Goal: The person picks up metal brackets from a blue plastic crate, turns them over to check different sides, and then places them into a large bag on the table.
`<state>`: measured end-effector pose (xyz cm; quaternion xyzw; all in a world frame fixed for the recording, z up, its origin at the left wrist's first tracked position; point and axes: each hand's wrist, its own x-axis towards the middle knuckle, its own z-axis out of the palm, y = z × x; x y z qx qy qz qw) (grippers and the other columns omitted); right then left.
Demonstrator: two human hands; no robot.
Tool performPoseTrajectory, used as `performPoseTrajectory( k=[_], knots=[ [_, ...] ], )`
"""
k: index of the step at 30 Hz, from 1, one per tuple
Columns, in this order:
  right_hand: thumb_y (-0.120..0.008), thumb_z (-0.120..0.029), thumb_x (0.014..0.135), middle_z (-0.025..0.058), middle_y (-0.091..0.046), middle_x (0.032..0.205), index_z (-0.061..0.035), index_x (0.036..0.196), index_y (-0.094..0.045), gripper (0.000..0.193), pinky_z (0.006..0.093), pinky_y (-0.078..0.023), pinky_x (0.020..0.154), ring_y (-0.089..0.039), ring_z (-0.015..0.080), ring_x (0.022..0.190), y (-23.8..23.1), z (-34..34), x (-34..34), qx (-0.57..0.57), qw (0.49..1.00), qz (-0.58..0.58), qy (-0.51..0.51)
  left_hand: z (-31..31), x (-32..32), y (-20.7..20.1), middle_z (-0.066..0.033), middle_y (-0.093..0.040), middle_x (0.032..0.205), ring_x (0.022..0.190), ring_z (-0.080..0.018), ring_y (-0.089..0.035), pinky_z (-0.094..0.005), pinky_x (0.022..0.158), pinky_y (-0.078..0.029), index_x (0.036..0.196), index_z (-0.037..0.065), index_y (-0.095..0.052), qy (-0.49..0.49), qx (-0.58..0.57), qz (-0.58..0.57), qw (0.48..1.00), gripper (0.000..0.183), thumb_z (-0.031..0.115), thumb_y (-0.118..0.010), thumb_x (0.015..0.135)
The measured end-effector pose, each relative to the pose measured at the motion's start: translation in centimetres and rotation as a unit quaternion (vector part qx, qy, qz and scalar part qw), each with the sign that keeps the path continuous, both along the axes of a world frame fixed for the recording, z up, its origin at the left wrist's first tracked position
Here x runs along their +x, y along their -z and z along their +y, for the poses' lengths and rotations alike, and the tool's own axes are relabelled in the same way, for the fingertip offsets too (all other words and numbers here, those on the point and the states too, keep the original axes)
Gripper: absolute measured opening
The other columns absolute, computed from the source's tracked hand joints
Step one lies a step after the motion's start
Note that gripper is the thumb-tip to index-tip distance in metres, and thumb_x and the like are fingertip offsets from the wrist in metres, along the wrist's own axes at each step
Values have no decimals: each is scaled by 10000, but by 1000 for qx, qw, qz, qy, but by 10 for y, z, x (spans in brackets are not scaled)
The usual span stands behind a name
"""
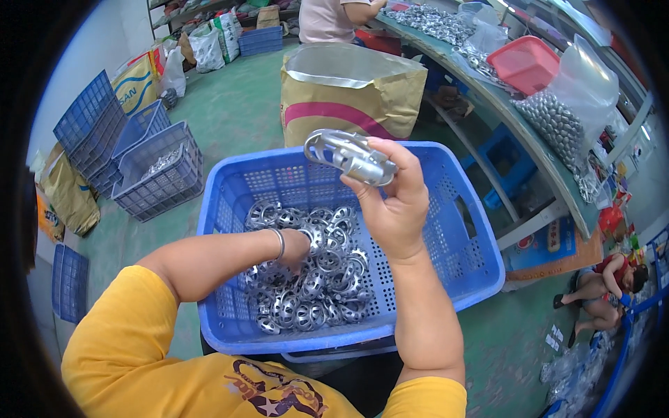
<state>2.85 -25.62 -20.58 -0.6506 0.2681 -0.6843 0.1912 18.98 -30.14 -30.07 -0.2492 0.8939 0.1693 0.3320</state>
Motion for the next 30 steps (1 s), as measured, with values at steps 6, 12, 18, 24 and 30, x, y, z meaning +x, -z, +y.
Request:
performPoseTrajectory(
  k=[6, 12, 18, 24, 30],
  knots=[
    [-651, -15, 732, 96, -515, 1035, -28, 1131, -373, 487, 260, -459, 801, -533, 152, 961, -9, 4, -2, -6, 997, -80, 0, 6, -6, -13, -142, -630, 836, 807, -289, -595, -360, 724, -458, 837, 39, -654, 53, 43, 43, 997, 353, 344, -682, 662],
    [-658, -26, 732, 69, -500, 971, -40, 1119, -367, 484, 224, -456, 748, -532, 116, 860, -6, -2, -15, -82, 987, -71, 122, 1, -2, -22, -139, -626, 774, 746, -291, -587, -373, 685, -444, 829, 34, -645, 77, 102, 53, 990, 393, 412, -614, 727],
    [-665, -27, 725, 75, -484, 971, -16, 1107, -391, 470, 238, -441, 745, -521, 137, 859, -13, -1, -28, -146, 951, -54, 268, 1, -2, -25, -141, -626, 798, 769, -287, -585, -370, 701, -444, 856, 33, -644, 69, 99, 41, 992, 414, 426, -601, 734],
    [-679, 7, 662, 123, -463, 1005, -72, 1081, -443, 488, 306, -411, 768, -492, 243, 904, -24, 5, -33, -228, 885, 74, 400, -1, 0, -29, -134, -629, 818, 793, -275, -587, -362, 713, -444, 830, 43, -653, 68, 89, 41, 993, 376, 401, -626, 719],
    [-617, -23, 763, 88, -499, 966, -36, 1093, -391, 400, 222, -419, 728, -510, 135, 824, -15, -10, -54, -139, 929, -172, 297, -4, 0, -24, -163, -618, 797, 771, -316, -580, -387, 698, -438, 841, 37, -644, 117, 92, 33, 988, 455, 474, -567, 742]
  ],
)
